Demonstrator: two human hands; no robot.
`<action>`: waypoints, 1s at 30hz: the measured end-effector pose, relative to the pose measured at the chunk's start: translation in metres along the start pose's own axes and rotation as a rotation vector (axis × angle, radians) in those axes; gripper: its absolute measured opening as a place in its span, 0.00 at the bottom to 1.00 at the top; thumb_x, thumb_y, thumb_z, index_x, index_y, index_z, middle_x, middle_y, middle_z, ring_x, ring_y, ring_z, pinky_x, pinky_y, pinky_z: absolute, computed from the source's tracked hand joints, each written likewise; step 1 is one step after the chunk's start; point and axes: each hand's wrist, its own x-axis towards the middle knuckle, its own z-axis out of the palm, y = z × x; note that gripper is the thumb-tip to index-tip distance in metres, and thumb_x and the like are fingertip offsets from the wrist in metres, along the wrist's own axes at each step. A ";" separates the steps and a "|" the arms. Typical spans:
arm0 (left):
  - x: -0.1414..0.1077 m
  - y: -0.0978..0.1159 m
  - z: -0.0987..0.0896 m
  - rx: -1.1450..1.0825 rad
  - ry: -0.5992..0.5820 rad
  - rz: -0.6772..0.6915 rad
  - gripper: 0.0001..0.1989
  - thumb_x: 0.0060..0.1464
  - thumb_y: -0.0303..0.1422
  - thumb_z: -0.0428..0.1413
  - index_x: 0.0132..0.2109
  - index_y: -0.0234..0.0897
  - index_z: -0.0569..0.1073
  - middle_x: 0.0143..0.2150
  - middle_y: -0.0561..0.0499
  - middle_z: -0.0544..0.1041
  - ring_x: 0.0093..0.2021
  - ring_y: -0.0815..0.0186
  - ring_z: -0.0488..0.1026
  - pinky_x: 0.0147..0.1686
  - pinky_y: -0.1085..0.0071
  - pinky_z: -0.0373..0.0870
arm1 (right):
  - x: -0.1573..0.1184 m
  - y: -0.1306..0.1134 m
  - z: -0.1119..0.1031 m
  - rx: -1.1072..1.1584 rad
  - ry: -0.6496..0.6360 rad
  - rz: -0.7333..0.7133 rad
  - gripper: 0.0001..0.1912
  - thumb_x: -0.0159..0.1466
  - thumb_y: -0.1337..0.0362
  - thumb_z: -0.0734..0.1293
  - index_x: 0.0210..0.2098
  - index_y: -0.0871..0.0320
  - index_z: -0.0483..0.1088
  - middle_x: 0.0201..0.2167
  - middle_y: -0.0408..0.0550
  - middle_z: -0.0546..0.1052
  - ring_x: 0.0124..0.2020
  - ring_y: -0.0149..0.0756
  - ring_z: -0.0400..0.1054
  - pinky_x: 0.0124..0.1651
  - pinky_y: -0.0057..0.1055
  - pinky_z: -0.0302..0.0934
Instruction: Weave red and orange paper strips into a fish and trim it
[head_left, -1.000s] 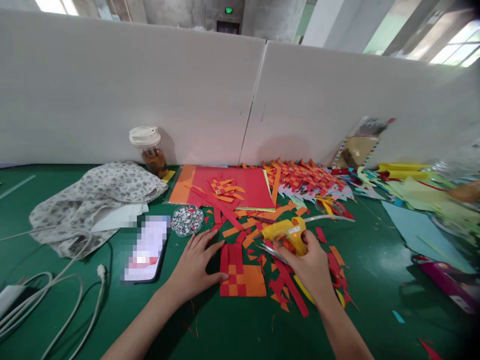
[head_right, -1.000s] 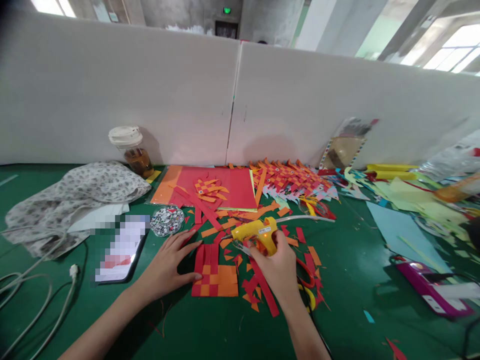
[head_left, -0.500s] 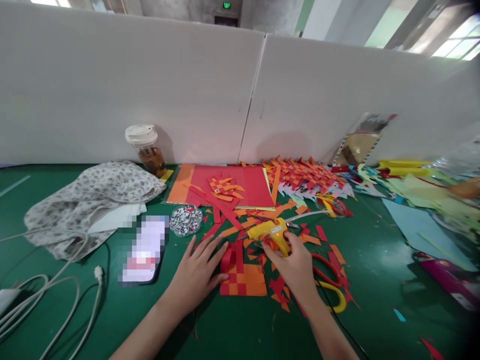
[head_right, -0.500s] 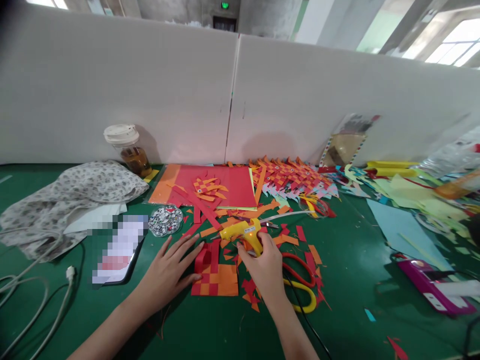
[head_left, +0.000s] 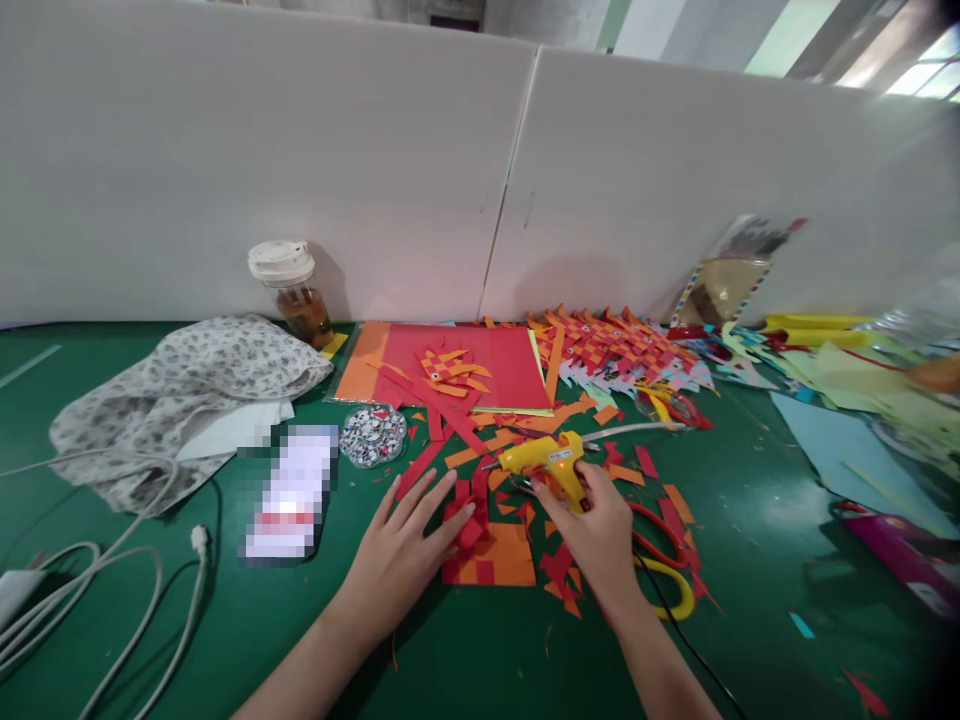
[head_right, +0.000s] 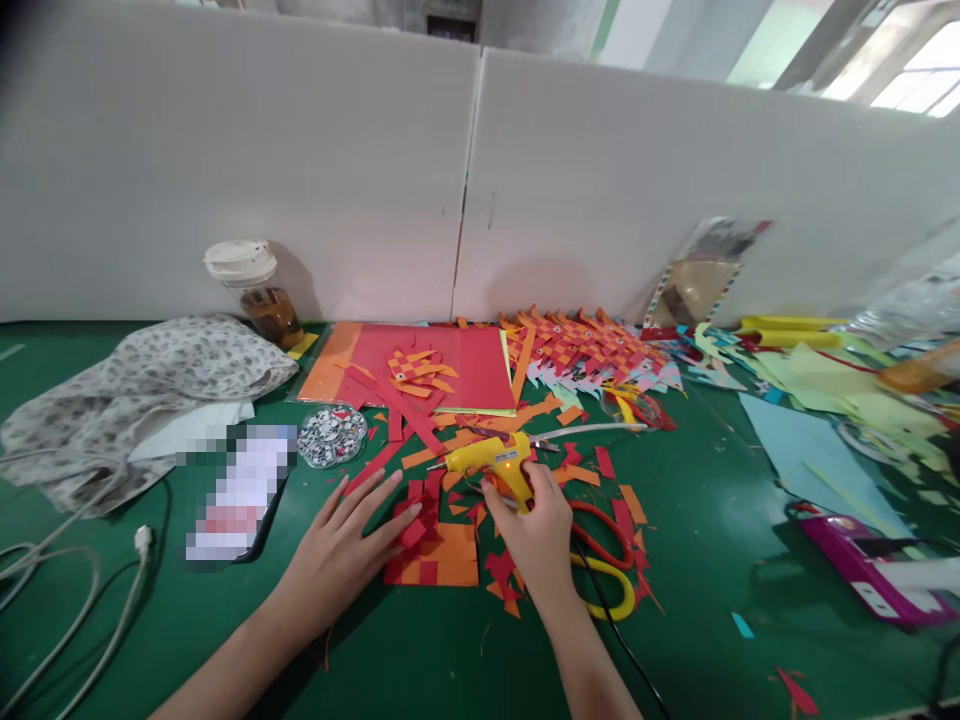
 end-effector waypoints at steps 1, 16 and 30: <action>0.000 -0.001 -0.001 -0.001 0.000 -0.019 0.20 0.58 0.39 0.49 0.58 0.50 0.63 0.64 0.48 0.60 0.62 0.56 0.57 0.57 0.50 0.56 | 0.000 0.000 0.000 0.000 0.006 -0.005 0.16 0.53 0.53 0.67 0.34 0.57 0.65 0.30 0.48 0.71 0.31 0.40 0.67 0.31 0.32 0.62; -0.004 0.001 0.002 -0.259 0.123 0.116 0.09 0.58 0.25 0.47 0.40 0.34 0.72 0.31 0.49 0.76 0.32 0.64 0.73 0.35 0.65 0.72 | -0.001 0.002 0.002 -0.065 0.025 -0.282 0.13 0.57 0.58 0.66 0.37 0.59 0.65 0.32 0.52 0.72 0.33 0.41 0.69 0.33 0.33 0.65; -0.003 0.003 -0.006 -0.223 0.182 0.179 0.11 0.57 0.25 0.46 0.41 0.33 0.72 0.32 0.48 0.79 0.32 0.64 0.76 0.34 0.64 0.75 | -0.013 0.006 0.014 -0.124 -0.054 -0.463 0.13 0.58 0.65 0.64 0.43 0.60 0.67 0.37 0.55 0.72 0.39 0.44 0.70 0.40 0.39 0.68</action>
